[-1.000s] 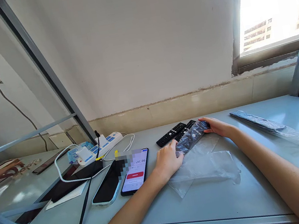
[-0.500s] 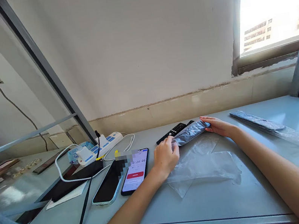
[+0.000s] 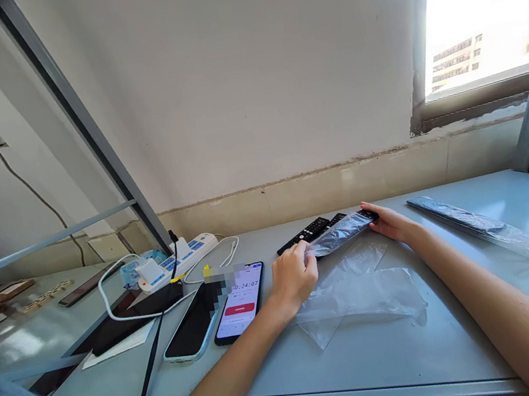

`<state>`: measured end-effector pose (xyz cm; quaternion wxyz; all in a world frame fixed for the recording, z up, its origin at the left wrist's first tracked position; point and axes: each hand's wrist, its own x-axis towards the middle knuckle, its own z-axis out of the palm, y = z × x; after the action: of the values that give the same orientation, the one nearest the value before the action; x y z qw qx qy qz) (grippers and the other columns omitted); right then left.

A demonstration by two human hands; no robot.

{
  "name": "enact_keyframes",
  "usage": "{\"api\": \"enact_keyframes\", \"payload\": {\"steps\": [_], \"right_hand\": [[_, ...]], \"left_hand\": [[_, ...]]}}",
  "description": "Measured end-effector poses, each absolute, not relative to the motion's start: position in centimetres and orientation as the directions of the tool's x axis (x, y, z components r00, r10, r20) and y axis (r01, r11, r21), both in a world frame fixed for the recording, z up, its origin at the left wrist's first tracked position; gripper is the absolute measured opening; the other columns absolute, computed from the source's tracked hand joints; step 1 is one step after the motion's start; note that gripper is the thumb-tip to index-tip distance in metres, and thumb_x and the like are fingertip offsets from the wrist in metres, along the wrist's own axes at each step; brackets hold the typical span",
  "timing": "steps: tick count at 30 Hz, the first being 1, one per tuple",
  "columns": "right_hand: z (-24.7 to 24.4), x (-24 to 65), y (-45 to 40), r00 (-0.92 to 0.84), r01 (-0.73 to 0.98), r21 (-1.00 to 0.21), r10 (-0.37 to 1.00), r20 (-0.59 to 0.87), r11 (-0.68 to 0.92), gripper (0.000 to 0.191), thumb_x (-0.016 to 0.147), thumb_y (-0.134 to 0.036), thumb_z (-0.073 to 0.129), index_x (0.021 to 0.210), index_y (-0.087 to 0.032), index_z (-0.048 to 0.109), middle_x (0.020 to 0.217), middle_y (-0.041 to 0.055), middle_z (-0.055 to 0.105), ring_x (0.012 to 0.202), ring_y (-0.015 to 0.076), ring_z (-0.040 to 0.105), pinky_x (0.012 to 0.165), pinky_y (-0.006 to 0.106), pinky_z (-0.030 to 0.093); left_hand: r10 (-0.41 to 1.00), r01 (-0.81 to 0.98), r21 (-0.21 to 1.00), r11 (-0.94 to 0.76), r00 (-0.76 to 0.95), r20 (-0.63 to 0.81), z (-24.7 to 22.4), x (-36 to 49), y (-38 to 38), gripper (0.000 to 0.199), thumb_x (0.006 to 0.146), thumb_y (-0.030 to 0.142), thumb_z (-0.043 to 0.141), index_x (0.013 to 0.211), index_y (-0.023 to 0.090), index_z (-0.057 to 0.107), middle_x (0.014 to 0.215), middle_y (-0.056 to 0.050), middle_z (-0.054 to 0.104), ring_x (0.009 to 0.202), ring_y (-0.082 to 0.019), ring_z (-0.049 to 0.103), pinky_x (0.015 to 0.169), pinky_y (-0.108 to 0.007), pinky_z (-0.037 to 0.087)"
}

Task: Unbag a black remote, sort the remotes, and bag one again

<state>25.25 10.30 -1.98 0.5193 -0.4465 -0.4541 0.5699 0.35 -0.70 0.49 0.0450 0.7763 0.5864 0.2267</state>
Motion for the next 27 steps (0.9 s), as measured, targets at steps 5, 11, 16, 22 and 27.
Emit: {"api": "enact_keyframes", "payload": {"steps": [5, 11, 16, 22, 27], "right_hand": [[-0.9, 24.4, 9.3, 0.015, -0.266, -0.953, 0.988, -0.155, -0.146, 0.017, 0.076, -0.015, 0.062, 0.064, -0.023, 0.053, 0.054, -0.0033, 0.061, 0.038, 0.0065, 0.050, 0.035, 0.012, 0.047], [0.1, 23.3, 8.3, 0.102, -0.336, -0.931, 0.978, -0.184, -0.141, 0.020, 0.080, -0.015, 0.053, 0.061, -0.021, 0.054, 0.049, -0.0034, 0.059, 0.032, 0.0060, 0.043, 0.026, 0.013, 0.038], [0.3, 22.9, 7.9, 0.174, -0.380, -0.921, 0.971, -0.167, -0.090, 0.023, 0.078, -0.015, 0.053, 0.055, -0.020, 0.052, 0.047, -0.0023, 0.058, 0.026, 0.0034, 0.032, 0.022, 0.013, 0.029], [0.8, 22.4, 7.5, 0.215, -0.445, -0.893, 0.960, -0.177, -0.065, 0.022, 0.074, -0.012, 0.053, 0.053, -0.018, 0.054, 0.048, 0.0002, 0.059, 0.026, 0.0028, 0.028, 0.019, 0.014, 0.022], [1.3, 22.0, 7.1, 0.256, -0.469, -0.881, 0.945, -0.204, -0.063, 0.029, 0.078, -0.012, 0.048, 0.050, -0.017, 0.053, 0.046, 0.0012, 0.057, 0.025, 0.0013, 0.026, 0.019, 0.012, 0.018]], "left_hand": [[0.932, 0.895, 0.322, -0.308, 0.216, 0.292, 0.6, 0.3, -0.8, 0.027, 0.087, 0.019, 0.037, 0.097, 0.020, 0.062, 0.098, -0.004, 0.070, 0.094, -0.021, 0.063, 0.077, -0.029, 0.045], [0.942, 0.909, 0.307, -0.283, 0.203, 0.269, 0.7, 0.4, -0.8, 0.028, 0.088, 0.022, 0.036, 0.089, 0.020, 0.064, 0.089, -0.003, 0.071, 0.088, -0.020, 0.065, 0.067, -0.028, 0.042], [0.944, 0.911, 0.311, -0.272, 0.189, 0.271, 0.7, 0.3, -0.8, 0.029, 0.088, 0.023, 0.036, 0.086, 0.020, 0.065, 0.085, -0.004, 0.072, 0.086, -0.020, 0.066, 0.063, -0.027, 0.038], [0.939, 0.913, 0.303, -0.275, 0.187, 0.290, 0.7, 0.3, -0.9, 0.029, 0.088, 0.022, 0.038, 0.087, 0.020, 0.067, 0.083, -0.004, 0.072, 0.083, -0.020, 0.066, 0.062, -0.027, 0.036], [0.937, 0.915, 0.291, -0.280, 0.195, 0.291, 0.6, 0.4, -0.8, 0.030, 0.088, 0.023, 0.038, 0.086, 0.020, 0.067, 0.082, -0.004, 0.072, 0.082, -0.020, 0.066, 0.062, -0.028, 0.036]]}}
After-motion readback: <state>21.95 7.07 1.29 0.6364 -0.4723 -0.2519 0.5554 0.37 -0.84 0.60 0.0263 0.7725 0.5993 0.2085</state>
